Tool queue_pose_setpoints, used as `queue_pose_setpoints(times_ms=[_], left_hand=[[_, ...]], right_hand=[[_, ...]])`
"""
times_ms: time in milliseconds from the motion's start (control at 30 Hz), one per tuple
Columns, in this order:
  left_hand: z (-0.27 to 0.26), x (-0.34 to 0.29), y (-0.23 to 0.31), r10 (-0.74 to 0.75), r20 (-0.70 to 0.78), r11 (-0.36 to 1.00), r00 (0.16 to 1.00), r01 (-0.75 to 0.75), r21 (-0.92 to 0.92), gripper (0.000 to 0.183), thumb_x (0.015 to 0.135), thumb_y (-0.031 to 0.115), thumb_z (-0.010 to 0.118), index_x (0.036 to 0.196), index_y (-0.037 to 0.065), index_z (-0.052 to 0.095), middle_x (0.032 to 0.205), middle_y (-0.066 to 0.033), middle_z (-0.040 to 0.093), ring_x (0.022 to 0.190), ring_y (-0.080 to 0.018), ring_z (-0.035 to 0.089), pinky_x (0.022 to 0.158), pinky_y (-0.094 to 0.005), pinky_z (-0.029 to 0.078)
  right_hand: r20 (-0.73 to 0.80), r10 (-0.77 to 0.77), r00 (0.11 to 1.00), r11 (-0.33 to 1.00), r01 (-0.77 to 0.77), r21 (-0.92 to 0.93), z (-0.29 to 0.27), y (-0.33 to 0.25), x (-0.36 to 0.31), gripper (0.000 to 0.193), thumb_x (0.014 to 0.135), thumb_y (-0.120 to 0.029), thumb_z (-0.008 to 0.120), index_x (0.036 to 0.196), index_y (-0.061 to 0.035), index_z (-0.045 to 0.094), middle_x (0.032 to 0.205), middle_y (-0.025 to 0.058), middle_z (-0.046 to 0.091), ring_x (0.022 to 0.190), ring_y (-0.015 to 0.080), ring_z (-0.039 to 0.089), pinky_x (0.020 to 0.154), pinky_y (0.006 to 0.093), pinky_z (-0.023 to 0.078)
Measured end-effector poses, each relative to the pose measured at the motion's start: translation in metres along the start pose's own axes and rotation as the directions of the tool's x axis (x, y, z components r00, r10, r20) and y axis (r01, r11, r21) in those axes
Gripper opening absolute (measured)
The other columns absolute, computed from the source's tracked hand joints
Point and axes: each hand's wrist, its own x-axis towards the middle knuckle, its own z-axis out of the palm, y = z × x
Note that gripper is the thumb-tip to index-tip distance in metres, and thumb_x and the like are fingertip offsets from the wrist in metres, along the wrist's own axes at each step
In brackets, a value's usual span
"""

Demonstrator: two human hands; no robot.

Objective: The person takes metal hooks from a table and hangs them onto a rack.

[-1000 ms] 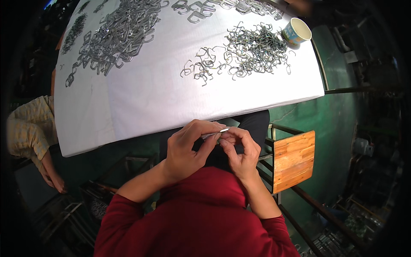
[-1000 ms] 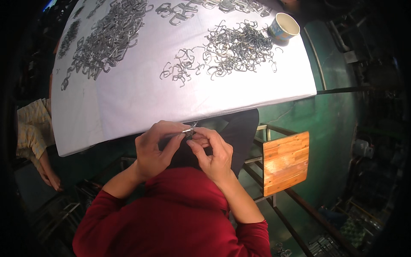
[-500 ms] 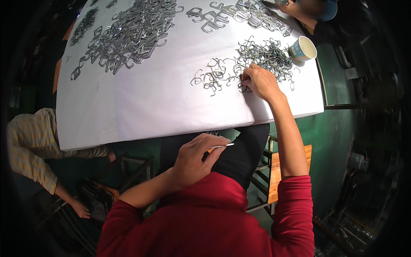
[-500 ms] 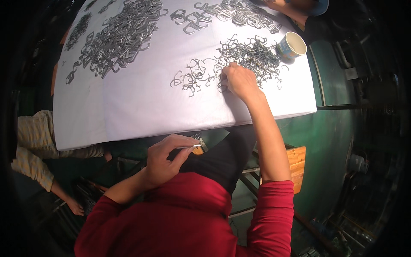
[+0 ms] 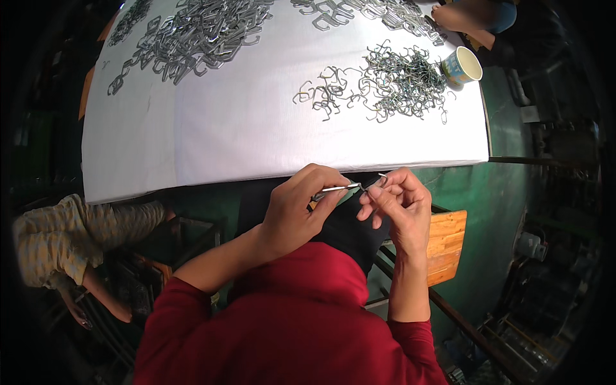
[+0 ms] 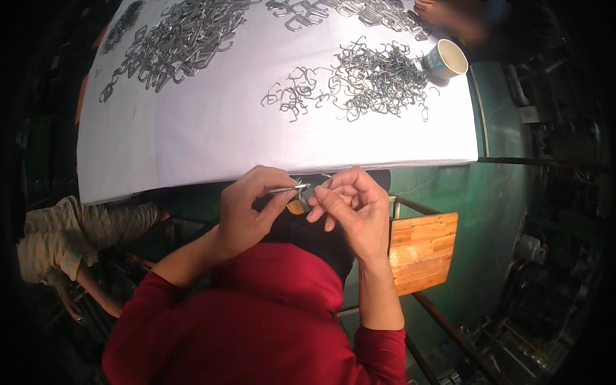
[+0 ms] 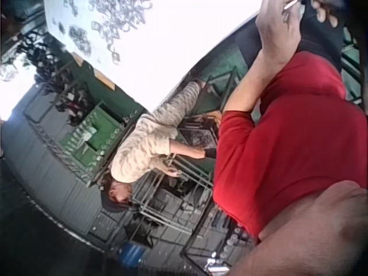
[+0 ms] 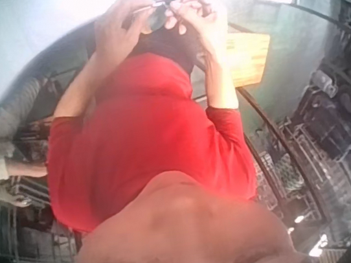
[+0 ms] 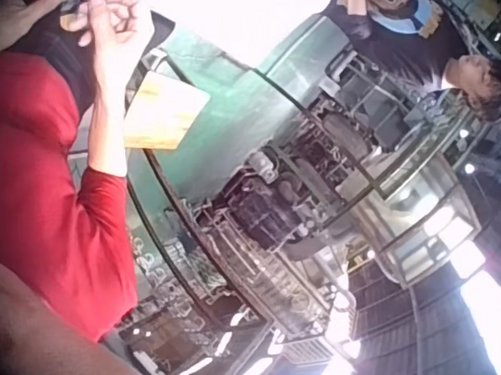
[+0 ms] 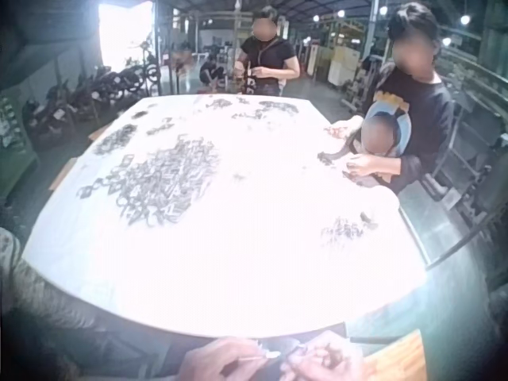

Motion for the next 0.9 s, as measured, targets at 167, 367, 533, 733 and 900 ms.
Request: queue_pose_setpoints(times_ms=[167, 367, 533, 733, 900], left_hand=[[0.004, -0.002, 0.000, 0.055, -0.020, 0.998, 0.998, -0.055, 0.021, 0.016, 0.080, -0.004, 0.061, 0.095, 0.002, 0.059, 0.088, -0.0099, 0.062, 0.075, -0.0217, 0.063, 0.064, -0.0296, 0.050], [-0.002, -0.006, -0.007, 0.155, 0.069, 0.986, 0.985, -0.151, -0.066, 0.016, 0.080, 0.000, 0.064, 0.095, 0.001, 0.059, 0.094, -0.0119, 0.061, 0.085, -0.0227, 0.062, 0.071, -0.0308, 0.050], [-0.076, 0.058, -0.071, 0.245, -0.136, 0.890, 0.960, -0.168, 0.424, 0.021, 0.082, 0.013, 0.063, 0.100, 0.002, 0.061, 0.100, -0.0114, 0.061, 0.093, -0.0278, 0.058, 0.077, -0.0361, 0.048], [-0.153, 0.136, -0.164, 0.331, -0.233, 0.463, 0.915, 0.058, 0.884, 0.022, 0.081, 0.016, 0.064, 0.099, 0.005, 0.064, 0.093, -0.0096, 0.060, 0.089, -0.0279, 0.056, 0.079, -0.0378, 0.046], [-0.177, 0.151, -0.142, 0.427, -0.330, 0.618, 0.842, -0.005, 0.786, 0.017, 0.083, 0.017, 0.062, 0.089, 0.003, 0.068, 0.084, -0.0097, 0.064, 0.082, -0.0282, 0.058, 0.074, -0.0362, 0.047]], right_hand=[[-0.108, -0.125, 0.986, 0.991, 0.119, -0.061, 0.012, 0.019, -0.019, 0.010, 0.082, 0.002, 0.064, 0.083, -0.0011, 0.055, 0.076, 0.0085, 0.063, 0.061, 0.0112, 0.062, 0.045, 0.0163, 0.041], [-0.192, -0.496, 0.847, 0.827, 0.394, -0.400, 0.021, 0.037, -0.020, 0.012, 0.074, 0.003, 0.070, 0.080, 0.0005, 0.060, 0.078, 0.0072, 0.060, 0.064, 0.0093, 0.052, 0.054, 0.0208, 0.040], [-0.051, -0.714, 0.699, 0.593, 0.564, -0.574, 0.023, 0.048, -0.024, 0.017, 0.071, 0.005, 0.072, 0.081, 0.0005, 0.059, 0.076, 0.0105, 0.061, 0.066, 0.0168, 0.056, 0.057, 0.0248, 0.044], [-0.066, -0.728, 0.682, 0.597, 0.584, -0.550, 0.023, 0.050, -0.025, 0.018, 0.070, 0.008, 0.070, 0.081, 0.0007, 0.059, 0.075, 0.0118, 0.061, 0.067, 0.0204, 0.058, 0.059, 0.0275, 0.046], [-0.032, -0.735, 0.677, 0.571, 0.592, -0.569, 0.024, 0.046, -0.021, 0.014, 0.070, 0.006, 0.071, 0.078, 0.0012, 0.061, 0.076, 0.0105, 0.062, 0.063, 0.0168, 0.056, 0.054, 0.0256, 0.044]])
